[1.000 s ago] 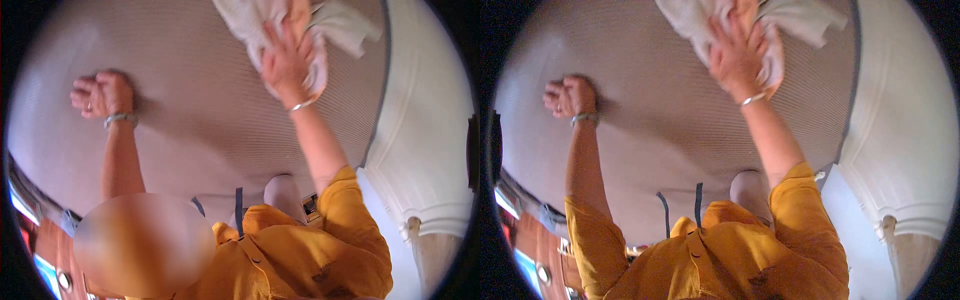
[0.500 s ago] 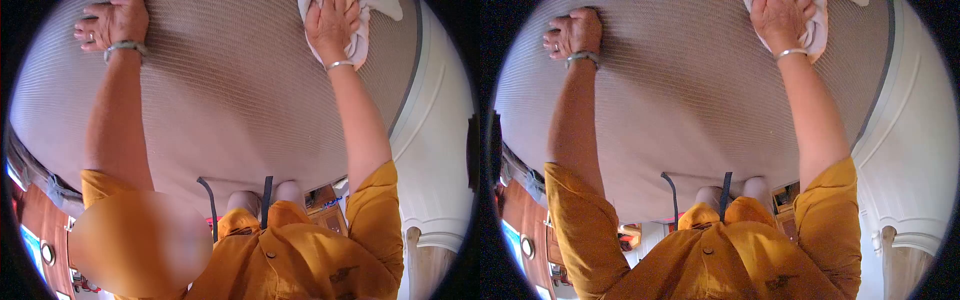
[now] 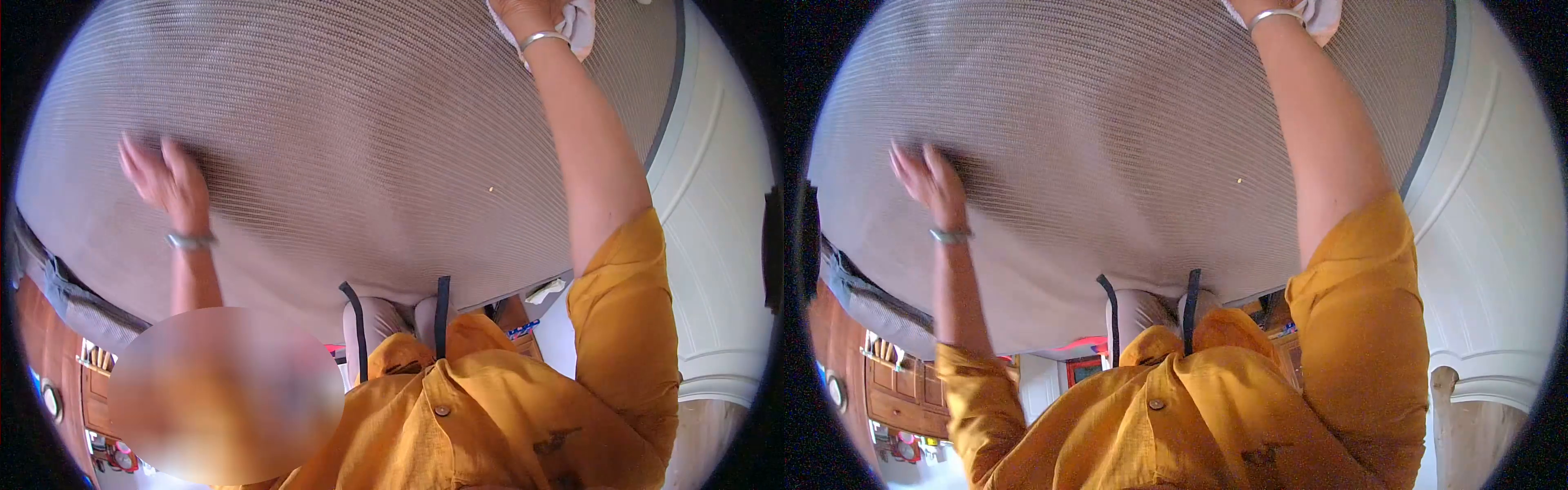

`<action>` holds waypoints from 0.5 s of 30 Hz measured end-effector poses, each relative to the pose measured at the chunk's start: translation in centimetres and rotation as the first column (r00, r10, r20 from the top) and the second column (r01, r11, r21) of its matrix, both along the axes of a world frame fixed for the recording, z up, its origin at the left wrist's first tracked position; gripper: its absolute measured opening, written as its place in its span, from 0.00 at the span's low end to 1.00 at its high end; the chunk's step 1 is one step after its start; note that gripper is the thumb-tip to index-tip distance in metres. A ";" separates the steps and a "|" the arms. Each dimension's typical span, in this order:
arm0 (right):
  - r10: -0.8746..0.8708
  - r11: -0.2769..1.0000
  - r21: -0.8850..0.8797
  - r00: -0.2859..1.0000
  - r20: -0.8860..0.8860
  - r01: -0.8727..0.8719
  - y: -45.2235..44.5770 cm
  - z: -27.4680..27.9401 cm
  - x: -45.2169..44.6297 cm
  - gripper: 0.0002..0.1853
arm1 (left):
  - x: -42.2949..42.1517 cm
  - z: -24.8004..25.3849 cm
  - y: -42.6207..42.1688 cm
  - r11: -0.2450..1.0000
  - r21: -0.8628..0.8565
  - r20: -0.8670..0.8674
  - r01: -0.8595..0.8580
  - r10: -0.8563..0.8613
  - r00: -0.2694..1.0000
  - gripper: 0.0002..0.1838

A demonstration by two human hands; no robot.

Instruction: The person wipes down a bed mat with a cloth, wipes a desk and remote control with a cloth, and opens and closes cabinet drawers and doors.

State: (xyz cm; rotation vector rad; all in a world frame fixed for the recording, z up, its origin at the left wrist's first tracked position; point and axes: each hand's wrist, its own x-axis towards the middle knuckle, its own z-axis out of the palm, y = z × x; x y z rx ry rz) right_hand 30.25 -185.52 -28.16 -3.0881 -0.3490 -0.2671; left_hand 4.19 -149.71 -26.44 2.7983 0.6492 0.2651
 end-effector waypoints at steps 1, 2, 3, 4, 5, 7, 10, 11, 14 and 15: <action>-0.002 1.000 -0.023 1.000 0.001 0.002 0.4 -0.2 0.0 0.28 | -5.0 0.0 -0.7 0.980 -0.034 -0.077 -0.197 0.194 0.978 0.35; -0.008 0.999 -0.047 1.000 0.005 0.009 0.6 -0.4 0.0 0.27 | -9.8 -0.3 -1.1 0.939 0.006 -0.169 -0.343 0.339 0.925 0.35; -0.013 0.999 -0.051 1.000 0.019 0.014 0.5 -0.5 0.1 0.27 | -13.2 -1.1 -1.9 0.898 0.017 -0.183 -0.439 0.434 0.882 0.35; -0.009 0.999 -0.050 1.000 0.024 0.010 0.6 -0.9 0.3 0.27 | -14.4 -0.6 -3.1 0.843 0.039 -0.199 -0.536 0.533 0.823 0.35; -0.009 0.999 -0.053 0.999 0.034 0.011 -0.8 -0.4 0.3 0.27 | -14.6 -0.5 -4.6 0.844 0.063 -0.197 -0.533 0.534 0.822 0.35; 0.001 0.999 -0.050 1.000 0.020 0.000 -1.0 -0.3 0.4 0.27 | -14.2 -1.2 -5.6 0.835 0.120 -0.195 -0.538 0.551 0.812 0.35; 0.005 0.999 -0.041 1.000 -0.015 -0.006 -1.1 0.2 0.1 0.28 | -15.0 -2.1 -5.0 0.840 0.171 -0.202 -0.515 0.541 0.816 0.35; 0.013 0.998 -0.067 1.000 0.012 -0.013 -1.4 -0.4 0.6 0.28 | -14.8 -2.1 -5.0 0.832 0.160 -0.214 -0.531 0.554 0.804 0.35; -0.034 0.997 -0.067 0.999 -0.026 0.032 -1.0 0.2 -0.2 0.28 | -15.0 -2.5 -5.0 0.838 0.203 -0.183 -0.507 0.541 0.821 0.36; -0.057 0.997 -0.048 0.997 -0.049 0.055 -0.5 0.7 -0.1 0.28 | -15.0 -2.4 -5.1 0.838 0.184 -0.192 -0.513 0.543 0.818 0.36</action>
